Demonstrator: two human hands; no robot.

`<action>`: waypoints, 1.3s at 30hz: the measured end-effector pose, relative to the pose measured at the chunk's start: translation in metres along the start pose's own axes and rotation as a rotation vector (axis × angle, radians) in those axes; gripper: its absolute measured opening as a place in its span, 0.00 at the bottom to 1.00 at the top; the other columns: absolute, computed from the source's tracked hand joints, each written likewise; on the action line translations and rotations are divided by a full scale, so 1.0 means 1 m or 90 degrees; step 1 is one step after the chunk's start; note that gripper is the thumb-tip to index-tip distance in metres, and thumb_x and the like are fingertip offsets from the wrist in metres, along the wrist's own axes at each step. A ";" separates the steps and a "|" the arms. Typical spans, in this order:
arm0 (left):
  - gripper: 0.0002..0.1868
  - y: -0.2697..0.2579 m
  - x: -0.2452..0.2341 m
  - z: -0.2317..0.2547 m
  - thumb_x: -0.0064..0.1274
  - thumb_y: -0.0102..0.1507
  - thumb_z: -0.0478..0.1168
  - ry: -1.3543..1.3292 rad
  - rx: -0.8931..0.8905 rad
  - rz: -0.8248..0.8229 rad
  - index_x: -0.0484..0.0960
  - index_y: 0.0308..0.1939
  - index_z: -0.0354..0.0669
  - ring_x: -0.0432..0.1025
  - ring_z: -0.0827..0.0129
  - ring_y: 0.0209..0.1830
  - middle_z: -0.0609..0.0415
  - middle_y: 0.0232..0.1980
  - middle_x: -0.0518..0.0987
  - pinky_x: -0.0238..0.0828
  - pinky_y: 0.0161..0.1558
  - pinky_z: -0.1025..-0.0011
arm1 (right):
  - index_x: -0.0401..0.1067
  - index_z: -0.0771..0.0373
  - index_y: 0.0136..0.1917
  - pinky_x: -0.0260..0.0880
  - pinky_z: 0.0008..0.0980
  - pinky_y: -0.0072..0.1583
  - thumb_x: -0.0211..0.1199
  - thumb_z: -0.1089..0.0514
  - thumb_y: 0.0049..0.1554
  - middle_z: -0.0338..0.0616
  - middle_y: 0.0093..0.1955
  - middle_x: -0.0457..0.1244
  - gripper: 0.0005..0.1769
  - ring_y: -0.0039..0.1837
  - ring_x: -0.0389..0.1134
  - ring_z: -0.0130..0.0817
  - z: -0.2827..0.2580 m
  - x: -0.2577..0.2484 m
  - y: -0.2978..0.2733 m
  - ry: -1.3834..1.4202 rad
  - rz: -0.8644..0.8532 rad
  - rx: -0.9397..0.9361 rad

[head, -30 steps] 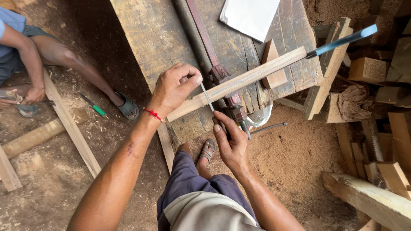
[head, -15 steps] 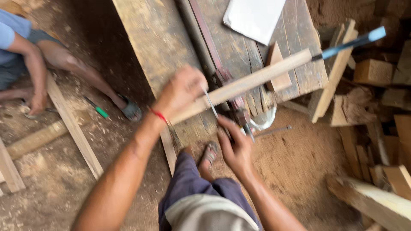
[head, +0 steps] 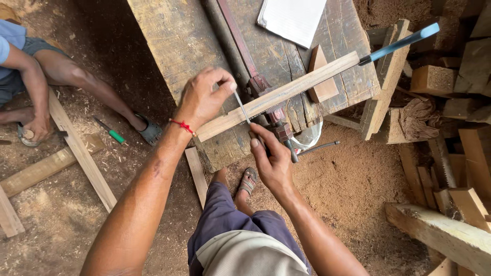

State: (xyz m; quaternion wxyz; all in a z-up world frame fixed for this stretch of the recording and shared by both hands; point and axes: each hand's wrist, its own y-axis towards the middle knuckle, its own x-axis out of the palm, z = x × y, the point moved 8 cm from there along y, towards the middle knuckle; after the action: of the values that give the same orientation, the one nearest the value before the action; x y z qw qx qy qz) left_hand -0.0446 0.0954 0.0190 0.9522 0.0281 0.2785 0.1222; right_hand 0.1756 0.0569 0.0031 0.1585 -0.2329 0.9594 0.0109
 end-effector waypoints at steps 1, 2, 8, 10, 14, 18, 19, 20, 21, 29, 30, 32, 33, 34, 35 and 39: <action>0.07 -0.005 0.007 -0.004 0.55 0.68 0.43 -0.002 -0.023 -0.032 0.82 0.42 0.44 0.77 0.61 0.43 0.52 0.43 0.82 0.74 0.45 0.65 | 0.70 0.64 0.69 0.72 0.28 0.60 0.59 0.61 0.65 0.46 0.59 0.72 0.20 0.60 0.72 0.28 0.003 -0.002 -0.008 -0.016 -0.001 0.021; 0.08 -0.011 0.016 -0.008 0.54 0.68 0.44 -0.007 -0.046 -0.066 0.82 0.43 0.45 0.77 0.62 0.42 0.52 0.43 0.81 0.74 0.45 0.65 | 0.70 0.64 0.69 0.72 0.28 0.59 0.59 0.61 0.64 0.45 0.58 0.72 0.20 0.58 0.72 0.28 0.007 -0.006 -0.018 -0.035 0.000 0.043; 0.08 -0.013 0.024 -0.019 0.51 0.68 0.40 -0.031 0.014 0.002 0.80 0.45 0.41 0.76 0.58 0.45 0.48 0.43 0.80 0.73 0.47 0.62 | 0.73 0.65 0.67 0.72 0.30 0.62 0.59 0.62 0.65 0.47 0.64 0.70 0.17 0.63 0.71 0.30 0.007 -0.009 -0.011 -0.085 0.007 -0.050; 0.08 0.000 0.015 -0.028 0.52 0.68 0.41 -0.051 -0.046 0.008 0.81 0.43 0.41 0.77 0.62 0.42 0.49 0.41 0.81 0.74 0.45 0.64 | 0.73 0.64 0.69 0.69 0.27 0.52 0.60 0.61 0.66 0.44 0.54 0.70 0.18 0.51 0.66 0.26 0.014 0.002 -0.001 -0.040 0.005 0.006; 0.08 0.004 -0.006 -0.001 0.55 0.66 0.42 -0.066 -0.024 0.005 0.83 0.43 0.41 0.77 0.64 0.39 0.51 0.39 0.81 0.73 0.42 0.66 | 0.71 0.62 0.69 0.64 0.23 0.38 0.60 0.58 0.64 0.38 0.46 0.69 0.20 0.36 0.61 0.21 0.015 -0.002 0.006 0.089 0.006 0.095; 0.09 0.000 -0.006 0.011 0.56 0.66 0.43 -0.088 -0.021 0.004 0.83 0.43 0.41 0.76 0.67 0.38 0.53 0.41 0.82 0.72 0.39 0.69 | 0.72 0.61 0.69 0.64 0.21 0.37 0.59 0.57 0.66 0.38 0.44 0.69 0.19 0.35 0.62 0.18 0.008 -0.014 -0.002 0.025 0.012 0.054; 0.09 0.002 -0.006 0.011 0.56 0.66 0.43 -0.081 -0.019 0.003 0.83 0.44 0.41 0.76 0.68 0.38 0.54 0.41 0.82 0.72 0.39 0.69 | 0.72 0.62 0.69 0.65 0.20 0.38 0.59 0.57 0.66 0.37 0.46 0.70 0.19 0.36 0.63 0.18 0.008 -0.010 0.000 0.020 0.016 0.041; 0.09 0.001 -0.005 0.010 0.56 0.66 0.43 -0.073 -0.018 0.000 0.83 0.44 0.41 0.76 0.70 0.38 0.54 0.41 0.82 0.72 0.39 0.70 | 0.71 0.62 0.68 0.66 0.20 0.38 0.59 0.57 0.66 0.37 0.48 0.70 0.19 0.37 0.64 0.17 0.008 -0.008 -0.002 0.017 0.021 0.030; 0.09 -0.004 -0.001 0.001 0.56 0.66 0.44 -0.047 -0.073 -0.023 0.83 0.44 0.43 0.75 0.67 0.37 0.54 0.41 0.82 0.71 0.39 0.68 | 0.71 0.62 0.69 0.67 0.21 0.41 0.59 0.57 0.67 0.37 0.49 0.70 0.19 0.40 0.65 0.18 0.005 -0.005 -0.006 0.011 0.011 -0.002; 0.35 -0.055 0.027 0.006 0.57 0.66 0.60 0.223 0.041 -0.092 0.75 0.57 0.29 0.78 0.53 0.40 0.36 0.45 0.81 0.75 0.43 0.55 | 0.71 0.61 0.68 0.64 0.22 0.33 0.59 0.57 0.64 0.35 0.45 0.69 0.20 0.34 0.62 0.17 0.019 -0.013 -0.031 0.064 -0.029 0.120; 0.33 -0.063 0.032 0.004 0.55 0.67 0.60 0.252 0.005 -0.089 0.75 0.58 0.30 0.78 0.53 0.40 0.36 0.46 0.81 0.76 0.42 0.55 | 0.71 0.60 0.69 0.64 0.22 0.33 0.59 0.57 0.64 0.35 0.43 0.68 0.21 0.33 0.62 0.17 0.020 -0.014 -0.031 0.044 -0.035 0.134; 0.31 -0.077 0.038 0.001 0.50 0.68 0.60 0.317 -0.071 -0.082 0.75 0.58 0.33 0.79 0.52 0.41 0.37 0.47 0.81 0.77 0.41 0.56 | 0.70 0.59 0.70 0.63 0.22 0.32 0.59 0.57 0.63 0.36 0.39 0.68 0.22 0.31 0.61 0.18 0.018 -0.014 -0.031 0.012 -0.051 0.159; 0.31 -0.079 0.038 0.005 0.51 0.68 0.60 0.340 -0.061 -0.063 0.75 0.56 0.33 0.79 0.52 0.40 0.37 0.47 0.81 0.76 0.41 0.56 | 0.71 0.59 0.70 0.63 0.22 0.32 0.59 0.57 0.63 0.36 0.38 0.67 0.22 0.30 0.61 0.18 0.016 -0.013 -0.031 0.003 -0.048 0.159; 0.30 -0.078 0.039 0.008 0.51 0.68 0.59 0.360 -0.046 -0.042 0.76 0.55 0.33 0.79 0.51 0.40 0.38 0.46 0.81 0.76 0.42 0.55 | 0.71 0.59 0.70 0.64 0.23 0.32 0.59 0.58 0.63 0.36 0.37 0.67 0.22 0.30 0.61 0.18 0.013 -0.013 -0.031 -0.009 -0.041 0.156; 0.29 -0.077 0.039 0.010 0.51 0.67 0.59 0.380 -0.031 -0.021 0.76 0.53 0.33 0.79 0.51 0.40 0.39 0.45 0.81 0.76 0.42 0.55 | 0.72 0.58 0.70 0.64 0.23 0.32 0.59 0.58 0.63 0.36 0.36 0.67 0.21 0.29 0.61 0.18 0.011 -0.013 -0.030 -0.021 -0.034 0.154; 0.25 -0.074 0.038 0.008 0.51 0.68 0.57 0.394 -0.045 -0.007 0.77 0.47 0.36 0.79 0.53 0.37 0.42 0.41 0.81 0.74 0.42 0.53 | 0.71 0.61 0.72 0.68 0.23 0.43 0.59 0.61 0.66 0.35 0.39 0.65 0.20 0.40 0.63 0.19 -0.008 -0.005 -0.016 -0.041 -0.026 0.003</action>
State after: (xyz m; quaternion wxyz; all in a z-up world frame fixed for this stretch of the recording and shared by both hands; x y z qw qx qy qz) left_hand 0.0069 0.0329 -0.0027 0.8231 -0.0453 0.5509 0.1297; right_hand 0.1842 0.0442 0.0134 0.1898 -0.2517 0.9489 0.0130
